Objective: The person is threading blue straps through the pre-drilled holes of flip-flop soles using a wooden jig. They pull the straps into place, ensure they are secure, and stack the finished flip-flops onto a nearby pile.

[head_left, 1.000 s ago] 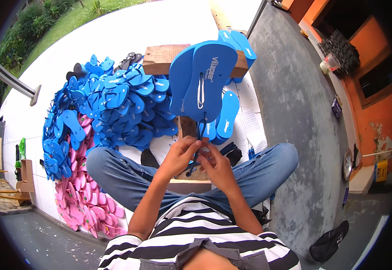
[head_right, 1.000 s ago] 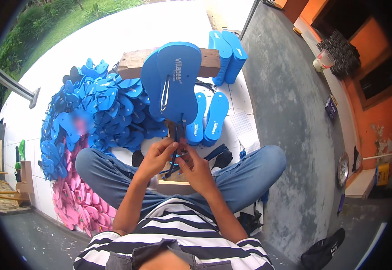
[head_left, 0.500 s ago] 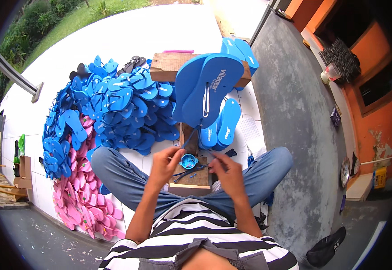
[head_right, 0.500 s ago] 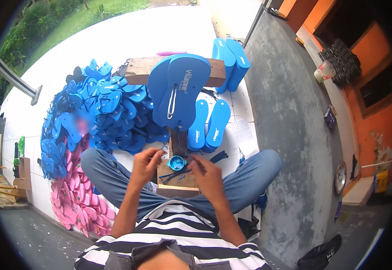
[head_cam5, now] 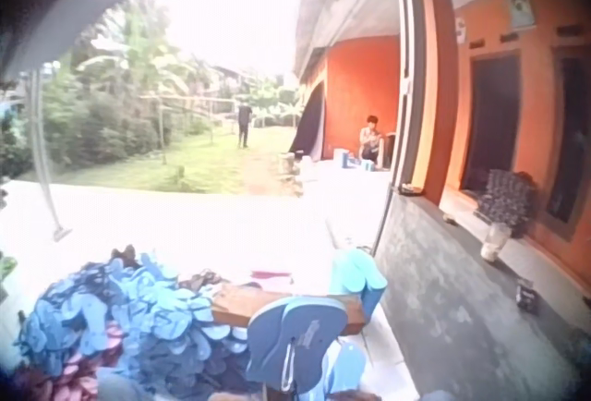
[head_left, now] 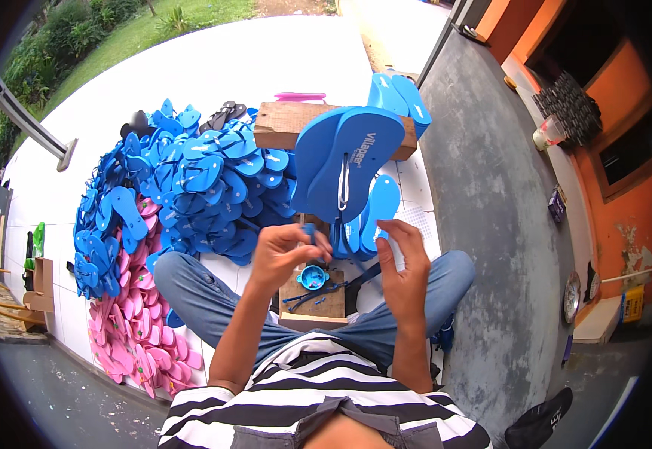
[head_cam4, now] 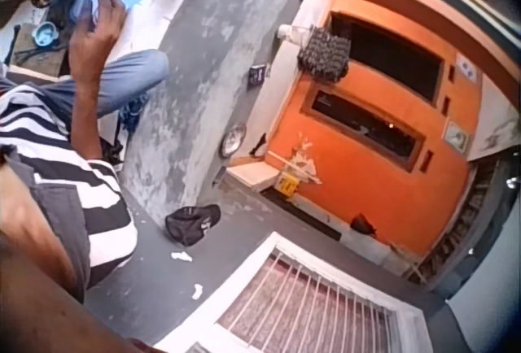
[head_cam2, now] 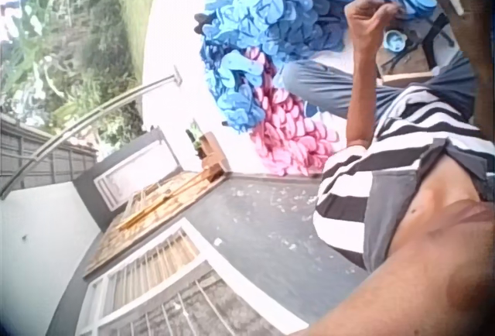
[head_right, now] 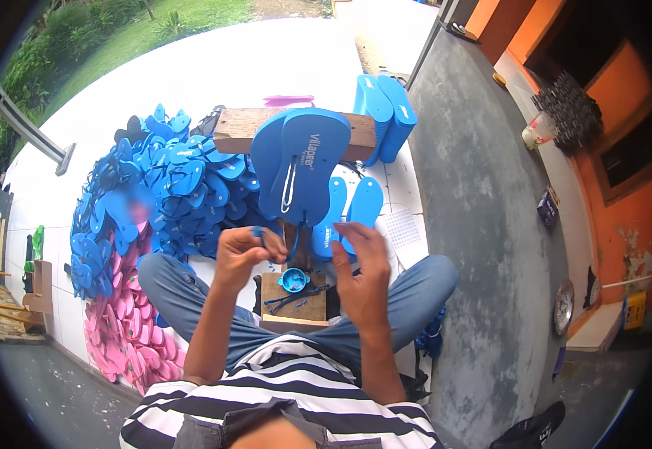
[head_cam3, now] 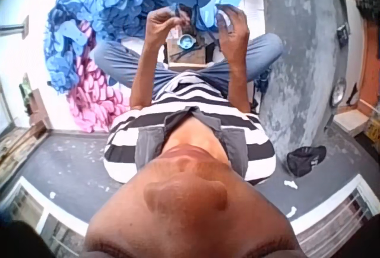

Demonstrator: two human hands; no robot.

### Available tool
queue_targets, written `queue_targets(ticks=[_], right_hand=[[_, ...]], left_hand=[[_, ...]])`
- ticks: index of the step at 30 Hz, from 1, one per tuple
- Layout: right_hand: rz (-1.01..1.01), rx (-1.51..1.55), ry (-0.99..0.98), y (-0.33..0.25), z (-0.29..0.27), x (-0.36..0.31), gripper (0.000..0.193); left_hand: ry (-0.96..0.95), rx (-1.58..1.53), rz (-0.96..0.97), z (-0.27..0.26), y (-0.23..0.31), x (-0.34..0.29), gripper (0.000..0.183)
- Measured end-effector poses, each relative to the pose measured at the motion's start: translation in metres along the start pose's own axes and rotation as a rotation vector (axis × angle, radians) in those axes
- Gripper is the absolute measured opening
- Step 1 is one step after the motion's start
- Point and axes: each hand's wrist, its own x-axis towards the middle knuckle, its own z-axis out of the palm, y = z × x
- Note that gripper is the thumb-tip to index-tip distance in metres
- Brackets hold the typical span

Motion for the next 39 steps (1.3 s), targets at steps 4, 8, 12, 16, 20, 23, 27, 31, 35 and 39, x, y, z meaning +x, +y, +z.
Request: queue_targets(ticks=[4,8,12,16,20,23,27,31,35,39], right_hand=[[0.141,0.596,-0.337,-0.005,0.015,0.008,0.028],[0.190,0.924,-0.378,-0.006,0.027,0.009,0.029],[0.151,1.053,-0.217,0.001,0.044,0.015,0.020],[0.116,1.198,-0.174,-0.005,0.047,0.030,0.017],[0.192,1.300,-0.206,-0.008,0.049,0.038,0.015],[0.137,1.228,-0.218,-0.002,0.056,0.041,0.015],[0.127,1.163,-0.241,-0.004,0.057,0.042,0.016],[0.144,1.085,-0.280,-0.002,0.053,0.043,0.013],[0.147,1.029,-0.370,0.004,0.049,0.049,0.010],[0.180,1.124,-0.442,0.012,0.052,0.057,0.012]], left_hand=[[-0.035,-0.174,-0.052,0.019,-0.018,0.007,0.022],[-0.013,-0.278,-0.078,0.020,-0.018,0.007,0.021],[0.133,-0.048,0.025,0.019,-0.010,0.019,0.019],[0.315,0.293,0.307,0.015,0.027,0.039,0.015],[0.280,0.757,0.571,0.022,0.071,0.067,0.029],[0.241,0.982,0.668,0.028,0.087,0.083,0.038],[0.236,1.122,0.596,0.036,0.095,0.090,0.034],[0.170,1.143,0.589,0.035,0.099,0.095,0.036],[0.148,1.239,0.676,0.037,0.101,0.095,0.031],[0.102,1.278,0.773,0.044,0.103,0.091,0.024]])
